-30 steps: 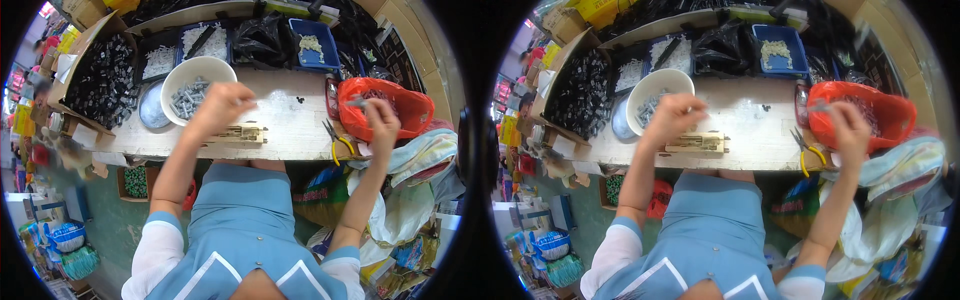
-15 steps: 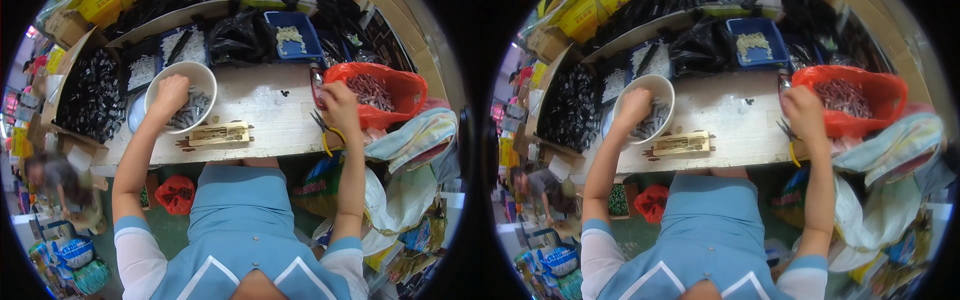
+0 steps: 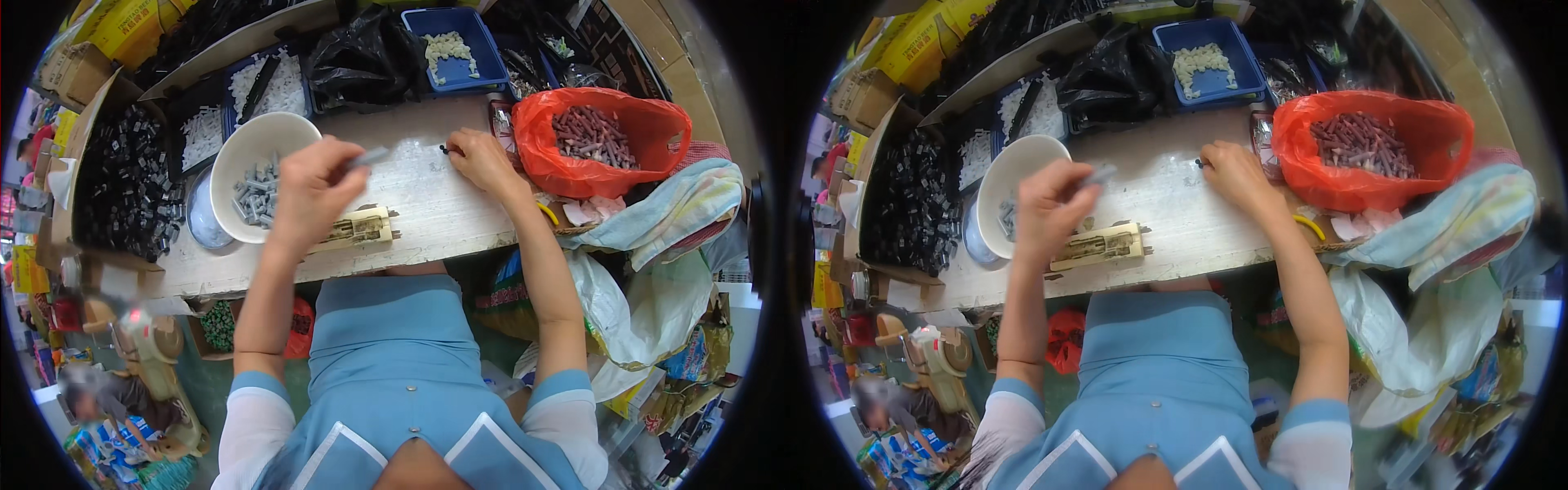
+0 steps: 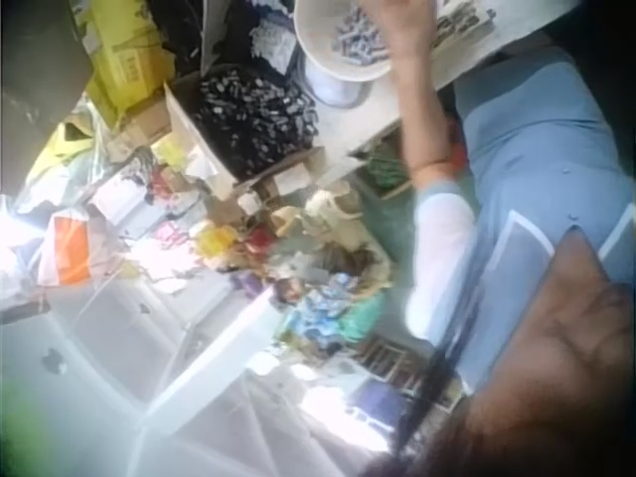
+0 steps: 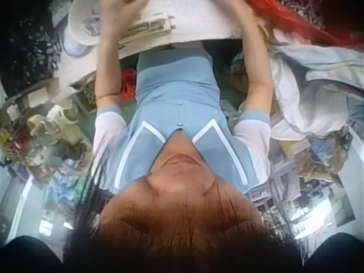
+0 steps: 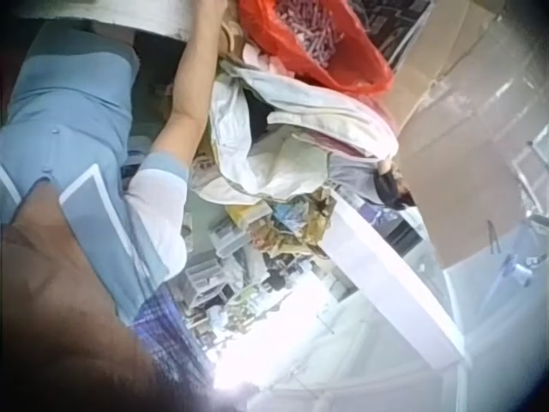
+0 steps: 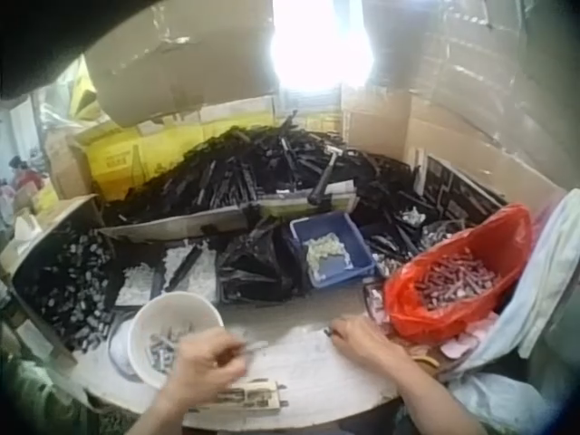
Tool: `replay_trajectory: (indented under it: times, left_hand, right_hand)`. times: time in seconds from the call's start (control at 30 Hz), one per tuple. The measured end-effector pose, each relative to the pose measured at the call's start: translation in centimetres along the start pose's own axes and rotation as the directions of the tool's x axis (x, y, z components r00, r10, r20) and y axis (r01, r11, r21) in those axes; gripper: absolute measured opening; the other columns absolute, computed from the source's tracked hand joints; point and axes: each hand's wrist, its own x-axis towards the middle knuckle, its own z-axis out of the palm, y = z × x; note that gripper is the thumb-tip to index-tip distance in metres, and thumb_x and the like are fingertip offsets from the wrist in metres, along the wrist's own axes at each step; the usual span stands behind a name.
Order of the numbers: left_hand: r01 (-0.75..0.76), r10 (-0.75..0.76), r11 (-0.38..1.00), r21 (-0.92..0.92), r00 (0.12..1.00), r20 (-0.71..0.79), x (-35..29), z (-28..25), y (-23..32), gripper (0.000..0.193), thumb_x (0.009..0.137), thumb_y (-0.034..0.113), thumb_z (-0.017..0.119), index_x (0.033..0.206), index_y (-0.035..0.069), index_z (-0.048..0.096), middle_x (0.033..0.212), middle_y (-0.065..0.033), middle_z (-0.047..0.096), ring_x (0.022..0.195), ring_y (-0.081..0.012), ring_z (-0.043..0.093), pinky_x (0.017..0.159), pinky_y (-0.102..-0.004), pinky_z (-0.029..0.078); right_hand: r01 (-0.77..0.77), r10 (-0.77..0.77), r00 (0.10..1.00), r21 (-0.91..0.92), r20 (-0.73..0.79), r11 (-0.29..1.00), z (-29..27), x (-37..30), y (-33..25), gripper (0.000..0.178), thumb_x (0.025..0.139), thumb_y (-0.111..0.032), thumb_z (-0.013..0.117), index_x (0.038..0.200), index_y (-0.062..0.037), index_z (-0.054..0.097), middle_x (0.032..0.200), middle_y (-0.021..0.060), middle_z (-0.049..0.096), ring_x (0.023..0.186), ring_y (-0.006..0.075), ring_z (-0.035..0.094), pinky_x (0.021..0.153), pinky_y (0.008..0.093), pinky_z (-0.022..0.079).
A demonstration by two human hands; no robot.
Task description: The person assembles small plastic components by hand, taking small black parts and grey tubes from bins and containers and fitting them together.
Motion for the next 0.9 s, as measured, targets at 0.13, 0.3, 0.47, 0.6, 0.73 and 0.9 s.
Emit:
replay_trajectory:
  times: [0.13, 0.3, 0.47, 0.6, 0.73, 0.9]
  left_hand:
    - [0.128, -0.110, 0.967, -0.219, 0.990, 0.093, -0.3, 4.7, -1.2, 0.010, 0.075, 0.005, 0.064, 0.079, -0.003, 0.058, 0.063, -0.0040, 0.055, 0.051, -0.0084, 0.052, 0.044, -0.0234, 0.039]
    - [0.417, -0.358, 0.816, -0.400, 0.908, 0.216, 0.0, 7.2, -2.8, 0.010, 0.076, 0.006, 0.064, 0.080, -0.002, 0.059, 0.063, -0.0060, 0.060, 0.047, -0.0089, 0.052, 0.041, -0.0231, 0.038]
    - [0.131, -0.094, 0.961, -0.245, 0.983, 0.158, 0.2, 8.7, -5.2, 0.013, 0.075, 0.007, 0.065, 0.082, -0.003, 0.061, 0.064, -0.0060, 0.058, 0.046, -0.0094, 0.050, 0.042, -0.0220, 0.038]
    - [0.124, -0.099, 0.965, -0.230, 0.988, 0.117, 0.3, 8.7, -4.8, 0.015, 0.073, 0.007, 0.066, 0.083, -0.004, 0.061, 0.064, -0.0067, 0.057, 0.048, -0.0097, 0.050, 0.044, -0.0233, 0.039]
    - [0.364, -0.305, 0.862, -0.353, 0.928, 0.212, 0.2, 8.6, -4.5, 0.016, 0.073, 0.005, 0.066, 0.087, -0.001, 0.063, 0.063, -0.0060, 0.056, 0.053, -0.0095, 0.049, 0.048, -0.0251, 0.039]
    - [0.108, -0.082, 0.968, -0.226, 0.989, 0.120, 0.2, 8.7, -5.1, 0.016, 0.073, 0.005, 0.066, 0.088, 0.001, 0.065, 0.063, -0.0045, 0.054, 0.053, -0.0092, 0.048, 0.048, -0.0249, 0.039]
  right_hand:
    - [0.024, -0.023, 0.999, -0.050, 0.025, 0.998, -0.3, -0.6, -0.7, 0.010, 0.071, -0.005, 0.055, 0.078, 0.0015, 0.057, 0.077, 0.0147, 0.057, 0.073, 0.0327, 0.056, 0.064, 0.0381, 0.044]
    - [0.116, -0.116, 0.993, -0.007, 0.018, 0.993, -0.6, -1.8, -1.1, 0.008, 0.070, -0.004, 0.052, 0.073, 0.0011, 0.057, 0.076, 0.0155, 0.058, 0.072, 0.0332, 0.057, 0.064, 0.0406, 0.045]
    - [0.053, -0.050, 0.999, 0.185, -0.019, 0.981, -1.7, -2.0, -1.5, 0.007, 0.068, -0.002, 0.057, 0.074, 0.0024, 0.055, 0.069, 0.0114, 0.056, 0.061, 0.0223, 0.056, 0.057, 0.0296, 0.044]
    - [0.007, -0.011, 1.000, 0.204, 0.021, 0.979, -1.5, -1.8, -1.4, 0.007, 0.069, -0.001, 0.056, 0.075, 0.0036, 0.055, 0.068, 0.0110, 0.056, 0.059, 0.0176, 0.054, 0.056, 0.0270, 0.044]
    - [-0.026, 0.016, 0.999, 0.231, 0.048, 0.973, -1.3, -2.0, -1.0, 0.008, 0.069, -0.002, 0.057, 0.076, 0.0037, 0.056, 0.069, 0.0112, 0.056, 0.060, 0.0192, 0.055, 0.057, 0.0276, 0.044]
    - [-0.006, -0.007, 0.995, 0.124, 0.103, 0.992, -1.0, -1.9, -1.4, 0.010, 0.070, -0.004, 0.054, 0.076, 0.0020, 0.060, 0.077, 0.0162, 0.059, 0.072, 0.0330, 0.058, 0.067, 0.0383, 0.046]
